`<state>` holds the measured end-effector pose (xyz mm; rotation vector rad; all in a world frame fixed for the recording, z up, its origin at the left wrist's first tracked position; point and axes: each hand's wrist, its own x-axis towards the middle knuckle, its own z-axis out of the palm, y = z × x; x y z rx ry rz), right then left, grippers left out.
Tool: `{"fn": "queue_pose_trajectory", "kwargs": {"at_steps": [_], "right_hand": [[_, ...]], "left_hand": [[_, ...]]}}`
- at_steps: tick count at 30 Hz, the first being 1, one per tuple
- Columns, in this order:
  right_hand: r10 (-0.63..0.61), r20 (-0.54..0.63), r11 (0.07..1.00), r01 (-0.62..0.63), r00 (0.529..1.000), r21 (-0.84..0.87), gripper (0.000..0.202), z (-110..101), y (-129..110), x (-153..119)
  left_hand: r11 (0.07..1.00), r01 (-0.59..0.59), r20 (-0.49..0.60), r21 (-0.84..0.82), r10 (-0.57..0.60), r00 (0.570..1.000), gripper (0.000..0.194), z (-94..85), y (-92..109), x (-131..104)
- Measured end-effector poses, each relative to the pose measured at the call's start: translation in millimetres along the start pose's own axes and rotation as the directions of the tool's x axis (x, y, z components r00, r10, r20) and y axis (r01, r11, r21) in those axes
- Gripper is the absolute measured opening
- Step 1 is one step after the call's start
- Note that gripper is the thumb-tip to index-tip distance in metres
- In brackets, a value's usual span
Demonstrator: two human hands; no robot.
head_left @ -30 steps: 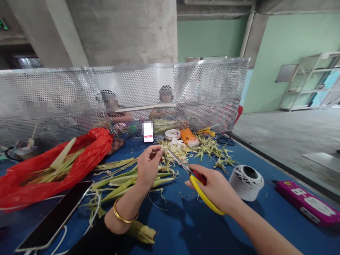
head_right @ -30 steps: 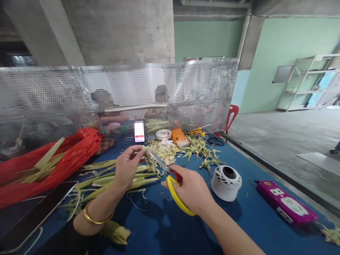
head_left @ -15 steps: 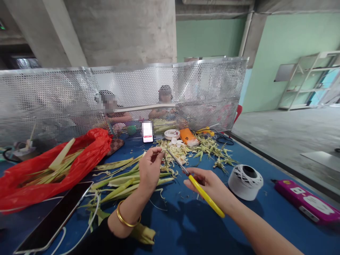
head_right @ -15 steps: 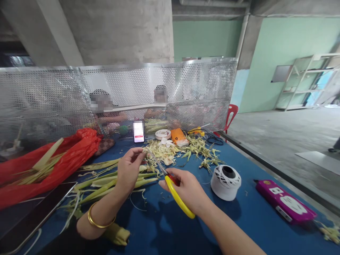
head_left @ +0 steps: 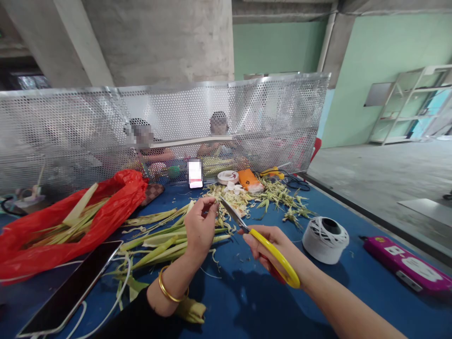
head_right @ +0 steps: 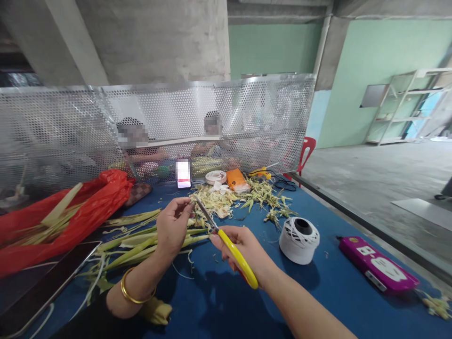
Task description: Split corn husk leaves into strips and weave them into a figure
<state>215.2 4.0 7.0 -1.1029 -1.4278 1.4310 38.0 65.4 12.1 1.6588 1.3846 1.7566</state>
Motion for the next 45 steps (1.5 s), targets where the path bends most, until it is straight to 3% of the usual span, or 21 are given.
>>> {"fn": "queue_pose_trajectory", "kwargs": {"at_steps": [9, 12, 14, 16, 19, 21, 23, 28, 33, 35, 37, 39, 40, 42, 45], "right_hand": [[0.025, 0.008, 1.0, -0.025, 1.0, -0.001, 0.051, 4, -9, -5], [-0.012, -0.091, 0.998, 0.007, 0.996, -0.062, 0.055, -2, -4, 1], [-0.079, -0.177, 0.974, 0.038, 0.981, -0.225, 0.054, -9, -1, 6], [-0.161, -0.238, 0.874, 0.027, 0.958, -0.485, 0.048, -18, 1, 10], [-0.211, -0.298, 0.584, -0.124, 0.931, -0.802, 0.036, -26, -1, 11], [-0.189, -0.31, 0.388, -0.219, 0.932, -0.895, 0.032, -27, -1, 11], [-0.151, -0.296, 0.249, -0.253, 0.943, -0.935, 0.028, -26, 1, 11], [-0.105, -0.23, 0.114, -0.218, 0.968, -0.969, 0.023, -26, 11, 12], [-0.179, -0.19, 0.052, -0.184, 0.965, -0.982, 0.016, -30, 11, 7], [-0.27, -0.204, 0.149, -0.169, 0.941, -0.974, 0.019, -30, 6, 5], [-0.372, -0.236, 0.419, -0.064, 0.898, -0.906, 0.023, -27, 1, 5], [-0.391, -0.29, 0.725, 0.099, 0.873, -0.681, 0.026, -23, -1, 7], [-0.353, -0.313, 0.835, 0.146, 0.882, -0.53, 0.028, -21, -1, 8], [-0.237, -0.324, 0.952, 0.154, 0.916, -0.263, 0.031, -16, 0, 10], [-0.124, -0.291, 0.992, 0.113, 0.949, -0.054, 0.031, -10, 1, 11]], "left_hand": [[0.994, 0.079, -0.001, -0.071, -0.079, 0.997, 0.019, 1.2, 6, 0], [0.95, 0.212, 0.029, -0.229, -0.211, 0.977, 0.023, 0.7, 6, 4], [0.88, 0.334, 0.069, -0.338, -0.331, 0.941, 0.026, -0.2, 5, 8], [0.789, 0.449, 0.108, -0.419, -0.448, 0.887, 0.027, -1.6, 4, 12], [0.673, 0.549, 0.157, -0.496, -0.552, 0.819, 0.025, -3.7, 4, 16], [0.637, 0.575, 0.187, -0.513, -0.572, 0.799, 0.022, -4.8, 6, 16], [0.624, 0.593, 0.217, -0.509, -0.573, 0.79, 0.022, -5.6, 9, 15], [0.678, 0.591, 0.277, -0.438, -0.523, 0.806, 0.026, -6.5, 20, 11], [0.754, 0.544, 0.314, -0.367, -0.45, 0.836, 0.017, -4.2, 26, 4], [0.763, 0.547, 0.331, -0.344, -0.447, 0.831, 0.017, -1.6, 26, 0], [0.764, 0.558, 0.363, -0.324, -0.444, 0.819, 0.018, 1.9, 26, -6], [0.764, 0.574, 0.414, -0.295, -0.439, 0.797, 0.019, 5.7, 27, -13], [0.767, 0.579, 0.44, -0.277, -0.435, 0.786, 0.019, 7.5, 28, -17], [0.776, 0.584, 0.477, -0.239, -0.43, 0.767, 0.018, 10.7, 30, -24], [0.79, 0.583, 0.503, -0.191, -0.431, 0.749, 0.016, 13.7, 34, -31]]}}
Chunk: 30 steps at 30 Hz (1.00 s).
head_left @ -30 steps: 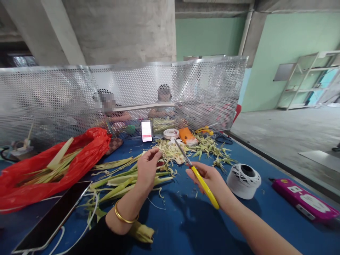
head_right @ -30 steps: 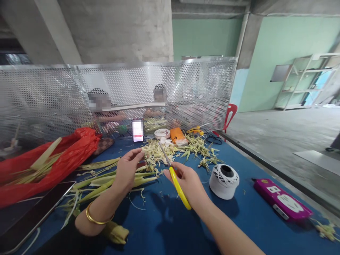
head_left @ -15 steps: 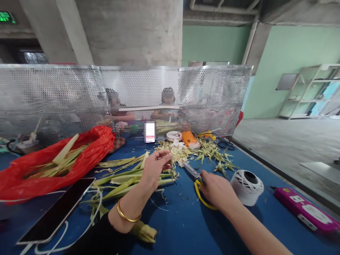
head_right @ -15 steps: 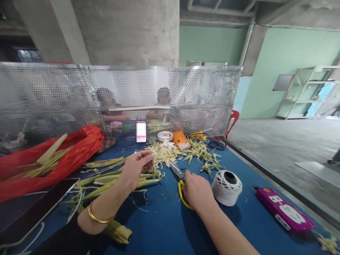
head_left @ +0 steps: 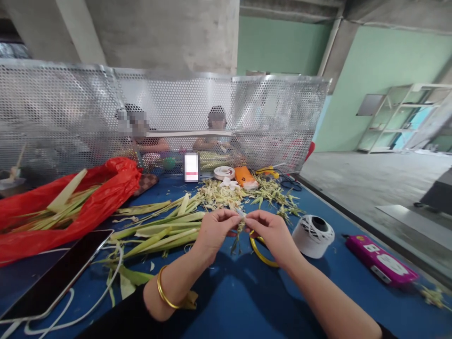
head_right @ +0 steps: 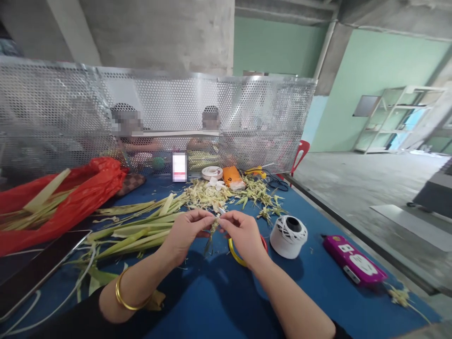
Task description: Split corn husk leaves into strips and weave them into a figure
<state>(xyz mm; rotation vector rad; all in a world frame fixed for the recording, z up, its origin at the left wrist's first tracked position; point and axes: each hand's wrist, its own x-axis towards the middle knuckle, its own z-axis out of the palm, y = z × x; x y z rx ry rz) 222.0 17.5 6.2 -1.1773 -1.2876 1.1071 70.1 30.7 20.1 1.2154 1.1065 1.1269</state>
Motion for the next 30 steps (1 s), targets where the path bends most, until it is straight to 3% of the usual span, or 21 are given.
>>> {"fn": "queue_pose_trajectory", "kwargs": {"at_steps": [6, 12, 16, 20, 26, 30], "right_hand": [[0.015, -0.03, 0.997, -0.013, 0.999, 0.072, 0.03, 7, 0, -1], [0.025, -0.135, 0.99, -0.005, 0.991, 0.141, 0.034, 2, 0, 2], [0.034, -0.125, 0.987, -0.014, 0.992, 0.159, 0.036, -3, -2, 2], [0.038, -0.046, 0.992, -0.032, 0.998, 0.123, 0.036, -3, 0, 3], [0.012, 0.0, 0.992, -0.012, 1.0, 0.126, 0.031, -2, 2, 4], [-0.012, -0.036, 0.992, 0.016, 0.999, 0.124, 0.031, 2, 0, 1]], "left_hand": [[0.993, 0.115, -0.007, -0.028, -0.115, 0.993, 0.014, 4.6, -2, -1], [0.94, 0.281, 0.047, -0.192, -0.277, 0.96, 0.039, 7.6, -7, -2], [0.968, 0.237, 0.135, -0.086, -0.224, 0.965, 0.033, 7.6, -10, -3], [0.981, 0.178, 0.126, -0.072, -0.168, 0.978, 0.03, 8.0, -11, -5], [0.963, 0.255, 0.216, -0.086, -0.231, 0.949, 0.042, 8.7, -11, -6], [0.964, 0.251, 0.252, -0.083, -0.224, 0.942, 0.036, 8.9, -14, -5]]}}
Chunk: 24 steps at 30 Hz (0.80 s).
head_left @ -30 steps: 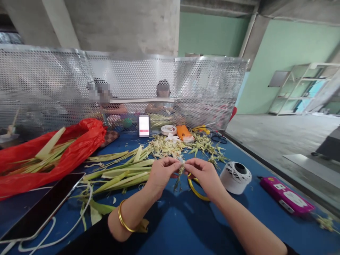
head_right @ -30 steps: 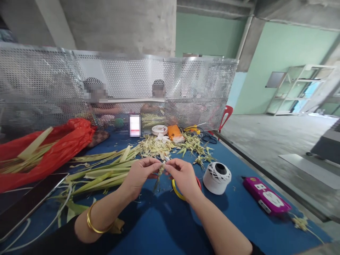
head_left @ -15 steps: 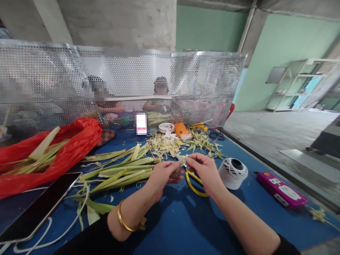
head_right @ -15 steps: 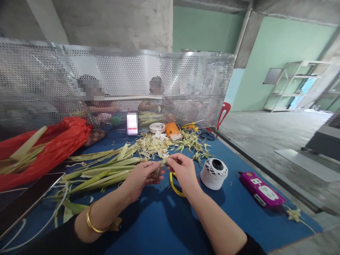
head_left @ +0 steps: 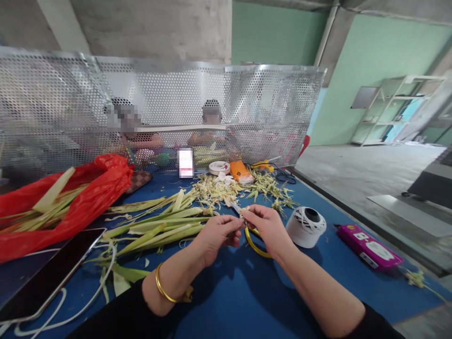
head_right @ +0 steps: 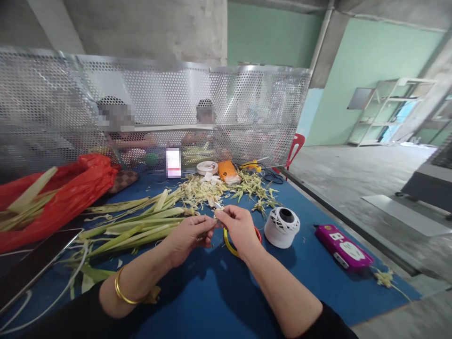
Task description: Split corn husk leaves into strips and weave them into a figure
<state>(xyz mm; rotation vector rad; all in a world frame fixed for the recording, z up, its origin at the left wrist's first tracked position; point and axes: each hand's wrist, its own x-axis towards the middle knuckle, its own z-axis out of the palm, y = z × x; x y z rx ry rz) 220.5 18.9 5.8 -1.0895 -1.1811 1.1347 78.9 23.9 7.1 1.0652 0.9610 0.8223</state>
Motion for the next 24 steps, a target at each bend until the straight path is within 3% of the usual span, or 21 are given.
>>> {"fn": "queue_pose_trajectory", "kwargs": {"at_steps": [7, 11, 13, 16, 18, 19, 22, 24], "right_hand": [[0.012, -0.014, 1.0, -0.012, 1.0, 0.015, 0.032, 2, 0, 0], [0.117, 0.156, 0.992, -0.123, 0.981, 0.024, 0.034, -6, 1, 3], [0.201, 0.218, 0.972, -0.222, 0.955, 0.079, 0.033, -11, 0, 6], [0.219, 0.03, 0.912, -0.216, 0.975, 0.35, 0.025, -17, -3, 12], [0.248, -0.101, 0.855, -0.169, 0.964, 0.49, 0.024, -18, -5, 15], [0.273, -0.105, 0.848, -0.187, 0.956, 0.496, 0.025, -17, -5, 15], [0.281, 0.011, 0.927, -0.275, 0.96, 0.255, 0.033, -12, 0, 12], [0.156, 0.102, 0.988, -0.153, 0.983, -0.034, 0.034, -9, 6, 9]], "left_hand": [[0.993, -0.067, -0.009, 0.097, 0.068, 0.998, 0.033, 0.7, -1, 1], [0.969, 0.055, 0.054, 0.241, -0.07, 0.996, 0.041, -14.0, 13, 3], [0.953, 0.031, -0.009, 0.301, -0.029, 1.0, 0.046, -27.7, 25, 6], [0.969, -0.112, -0.183, 0.22, 0.154, 0.971, 0.039, -50.9, 46, 9], [0.958, -0.214, -0.318, 0.189, 0.266, 0.91, 0.029, -64.5, 61, 7], [0.948, -0.254, -0.367, 0.193, 0.31, 0.877, 0.026, -70.1, 68, 4], [0.916, -0.323, -0.39, 0.237, 0.394, 0.832, 0.022, -80.8, 88, -10], [0.89, -0.36, -0.398, 0.279, 0.448, 0.8, 0.022, -83.9, 98, -21]]}}
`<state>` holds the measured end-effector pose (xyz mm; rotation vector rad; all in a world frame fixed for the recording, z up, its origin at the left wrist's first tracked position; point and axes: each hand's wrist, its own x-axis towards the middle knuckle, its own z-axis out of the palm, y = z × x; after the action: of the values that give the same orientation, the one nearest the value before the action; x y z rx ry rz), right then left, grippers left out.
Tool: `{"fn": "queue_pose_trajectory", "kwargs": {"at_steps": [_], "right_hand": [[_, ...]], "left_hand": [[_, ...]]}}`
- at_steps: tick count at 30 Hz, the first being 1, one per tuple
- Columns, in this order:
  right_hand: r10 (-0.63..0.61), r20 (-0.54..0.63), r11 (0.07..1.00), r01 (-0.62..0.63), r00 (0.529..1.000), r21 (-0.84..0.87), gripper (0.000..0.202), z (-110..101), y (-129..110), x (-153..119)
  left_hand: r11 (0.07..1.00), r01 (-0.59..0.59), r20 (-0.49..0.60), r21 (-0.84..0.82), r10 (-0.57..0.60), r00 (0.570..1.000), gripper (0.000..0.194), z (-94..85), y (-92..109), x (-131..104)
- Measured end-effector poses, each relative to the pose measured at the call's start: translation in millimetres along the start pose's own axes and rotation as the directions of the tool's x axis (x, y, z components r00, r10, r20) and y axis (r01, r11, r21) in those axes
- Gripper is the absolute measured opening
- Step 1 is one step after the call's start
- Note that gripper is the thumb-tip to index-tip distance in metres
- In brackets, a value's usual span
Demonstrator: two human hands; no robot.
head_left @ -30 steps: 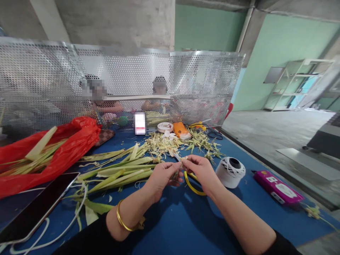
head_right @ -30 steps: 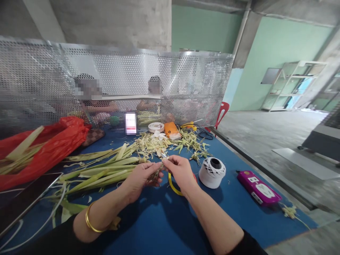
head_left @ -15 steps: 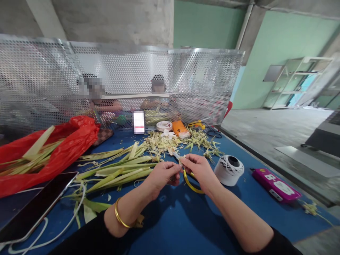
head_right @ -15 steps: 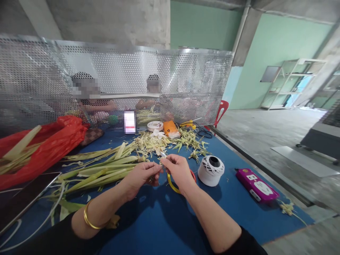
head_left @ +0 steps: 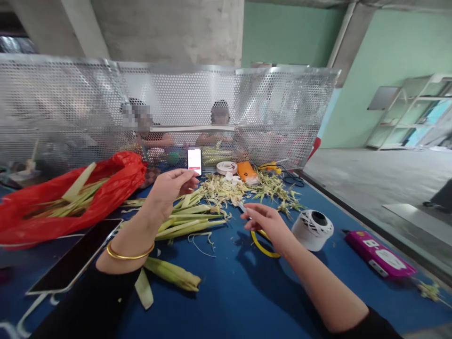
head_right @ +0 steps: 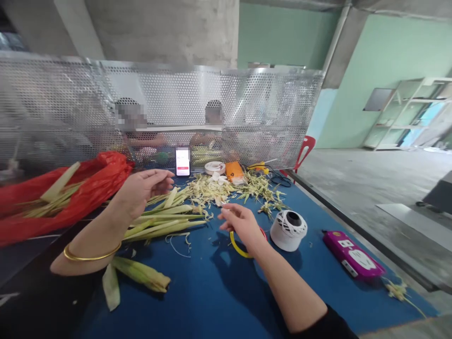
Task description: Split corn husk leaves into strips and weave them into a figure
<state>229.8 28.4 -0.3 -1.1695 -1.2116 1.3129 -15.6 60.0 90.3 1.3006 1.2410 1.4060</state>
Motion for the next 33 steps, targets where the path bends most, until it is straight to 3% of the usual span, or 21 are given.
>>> {"fn": "queue_pose_trajectory", "kwargs": {"at_steps": [1, 3, 6, 8, 9, 11, 13, 17, 21, 23, 25, 27, 30, 33], "right_hand": [[-0.082, 0.045, 0.983, 0.088, 0.996, -0.158, 0.032, 0, 3, -1], [-0.217, 0.107, 0.862, 0.242, 0.97, -0.445, 0.025, -1, 8, -1], [-0.308, 0.138, 0.644, 0.313, 0.941, -0.698, 0.021, -6, 12, -1], [-0.332, 0.149, 0.563, 0.322, 0.931, -0.761, 0.022, -7, 13, -1], [-0.34, 0.159, 0.531, 0.329, 0.927, -0.781, 0.022, -7, 13, -2], [-0.367, 0.186, 0.471, 0.355, 0.912, -0.808, 0.023, -4, 15, -3], [-0.411, 0.226, 0.412, 0.401, 0.883, -0.818, 0.023, 0, 19, -5], [-0.485, 0.311, 0.321, 0.497, 0.817, -0.806, 0.022, 6, 29, -8], [-0.575, 0.297, 0.254, 0.511, 0.763, -0.821, 0.024, 13, 26, -10], [-0.621, 0.253, 0.263, 0.501, 0.742, -0.824, 0.025, 19, 18, -9], [-0.625, 0.223, 0.321, 0.507, 0.748, -0.8, 0.025, 29, 9, -7], [-0.572, 0.208, 0.429, 0.506, 0.793, -0.749, 0.023, 44, 0, -3], [-0.399, 0.199, 0.635, 0.426, 0.895, -0.644, 0.027, 75, -6, 4], [-0.252, 0.203, 0.866, 0.314, 0.946, -0.39, 0.034, 109, -4, 9]], "left_hand": [[0.999, -0.027, -0.019, 0.023, 0.028, 0.999, 0.022, -4.2, 5, -3], [0.992, -0.085, -0.048, 0.091, 0.089, 0.995, 0.02, -13.0, 13, -8], [0.956, -0.136, -0.052, 0.259, 0.155, 0.987, 0.017, -31.4, 12, -16], [0.876, -0.15, -0.039, 0.458, 0.188, 0.981, 0.017, -47.9, 2, -20], [0.784, -0.155, -0.012, 0.601, 0.203, 0.979, 0.018, -56.4, -6, -22], [0.5, -0.142, 0.06, 0.854, 0.176, 0.983, 0.02, -71.9, -25, -24], [0.26, -0.169, 0.153, 0.951, 0.082, 0.985, 0.025, -82.6, -45, -23], [0.199, -0.203, 0.195, 0.959, 0.059, 0.979, 0.016, -88.7, -72, -20], [0.159, -0.177, 0.148, 0.971, 0.183, 0.972, 0.023, -86.9, -67, -22], [0.153, -0.103, 0.052, 0.983, 0.309, 0.95, 0.031, -85.0, -60, -25], [0.216, -0.043, -0.043, 0.975, 0.379, 0.924, 0.027, -81.6, -54, -28], [0.355, -0.052, -0.087, 0.933, 0.362, 0.928, 0.02, -75.8, -52, -31], [0.573, -0.107, -0.101, 0.812, 0.318, 0.943, 0.016, -61.3, -54, -38], [0.651, -0.135, -0.09, 0.747, 0.301, 0.949, 0.013, -43.5, -61, -47]]}}
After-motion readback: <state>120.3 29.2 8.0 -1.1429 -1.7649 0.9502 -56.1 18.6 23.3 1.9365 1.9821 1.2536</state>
